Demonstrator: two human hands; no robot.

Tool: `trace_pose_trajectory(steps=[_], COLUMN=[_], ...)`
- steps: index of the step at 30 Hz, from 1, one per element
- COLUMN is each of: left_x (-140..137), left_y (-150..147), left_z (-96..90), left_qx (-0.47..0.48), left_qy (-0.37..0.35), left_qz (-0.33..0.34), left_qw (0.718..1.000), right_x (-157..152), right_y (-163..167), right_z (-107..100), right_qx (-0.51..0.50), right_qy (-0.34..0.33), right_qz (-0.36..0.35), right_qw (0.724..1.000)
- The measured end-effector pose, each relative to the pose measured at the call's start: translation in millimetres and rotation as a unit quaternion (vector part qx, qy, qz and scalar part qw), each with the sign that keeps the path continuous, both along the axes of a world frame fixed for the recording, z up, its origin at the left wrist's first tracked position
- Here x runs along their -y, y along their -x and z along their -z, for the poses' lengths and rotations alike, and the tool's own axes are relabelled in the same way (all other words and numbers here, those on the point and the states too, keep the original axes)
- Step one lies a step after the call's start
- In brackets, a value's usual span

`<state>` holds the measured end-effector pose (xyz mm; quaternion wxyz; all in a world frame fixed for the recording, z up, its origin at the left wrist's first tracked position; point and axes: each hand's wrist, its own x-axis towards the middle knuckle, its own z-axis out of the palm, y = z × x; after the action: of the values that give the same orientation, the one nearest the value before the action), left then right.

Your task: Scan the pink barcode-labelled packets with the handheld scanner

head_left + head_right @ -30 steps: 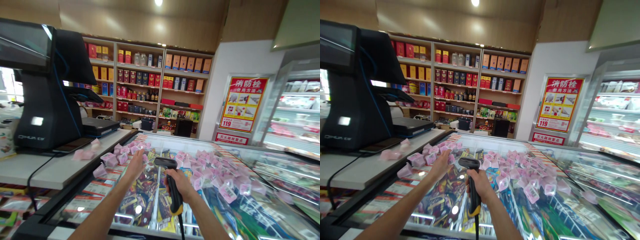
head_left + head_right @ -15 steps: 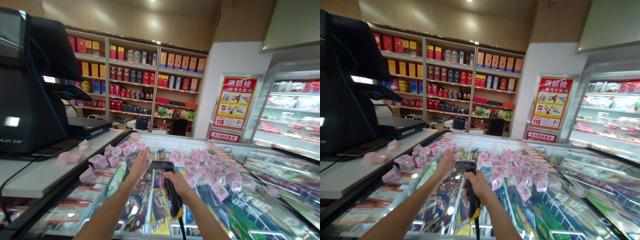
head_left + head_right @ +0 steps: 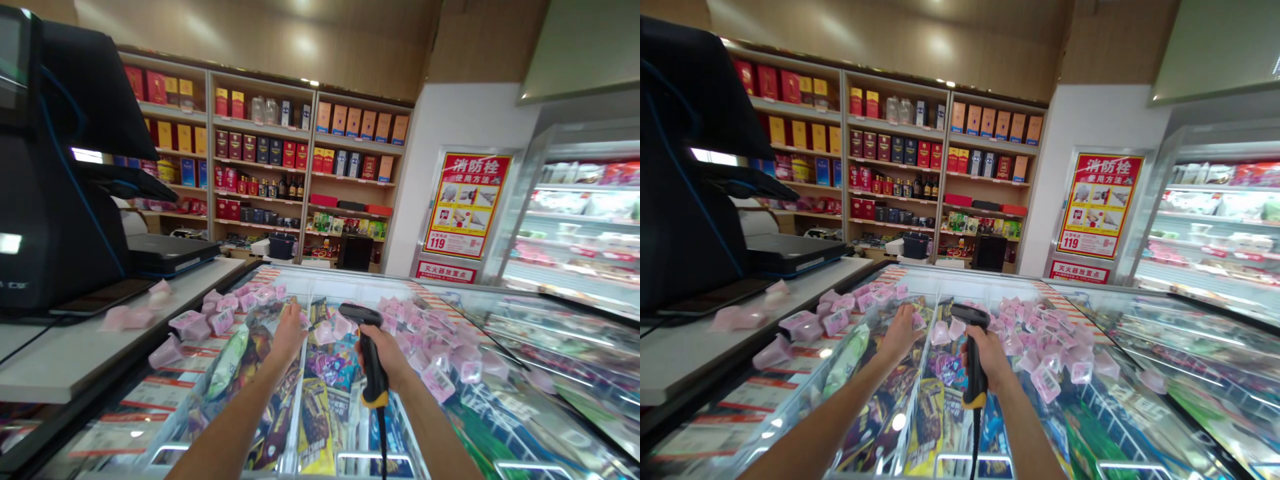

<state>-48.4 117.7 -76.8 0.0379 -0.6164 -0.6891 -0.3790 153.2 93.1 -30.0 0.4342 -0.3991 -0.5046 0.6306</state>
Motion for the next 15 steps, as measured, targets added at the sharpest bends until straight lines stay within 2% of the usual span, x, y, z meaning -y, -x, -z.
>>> trace_pose_trajectory(steps=[7, 15], left_x=[-30, -35], left_y=[-33, -67], left_z=[6.1, 6.7], left_qx=[0.030, 0.087], left_qy=[0.041, 0.074], left_qz=[0.003, 0.099], left_qw=[0.999, 0.989], right_x=[-6, -5], right_y=[-8, -4], right_z=[4, 3], right_qx=[-0.023, -0.007], right_qy=[0.003, 0.012], right_qz=[0.010, 0.024], right_qw=[1.000, 1.000])
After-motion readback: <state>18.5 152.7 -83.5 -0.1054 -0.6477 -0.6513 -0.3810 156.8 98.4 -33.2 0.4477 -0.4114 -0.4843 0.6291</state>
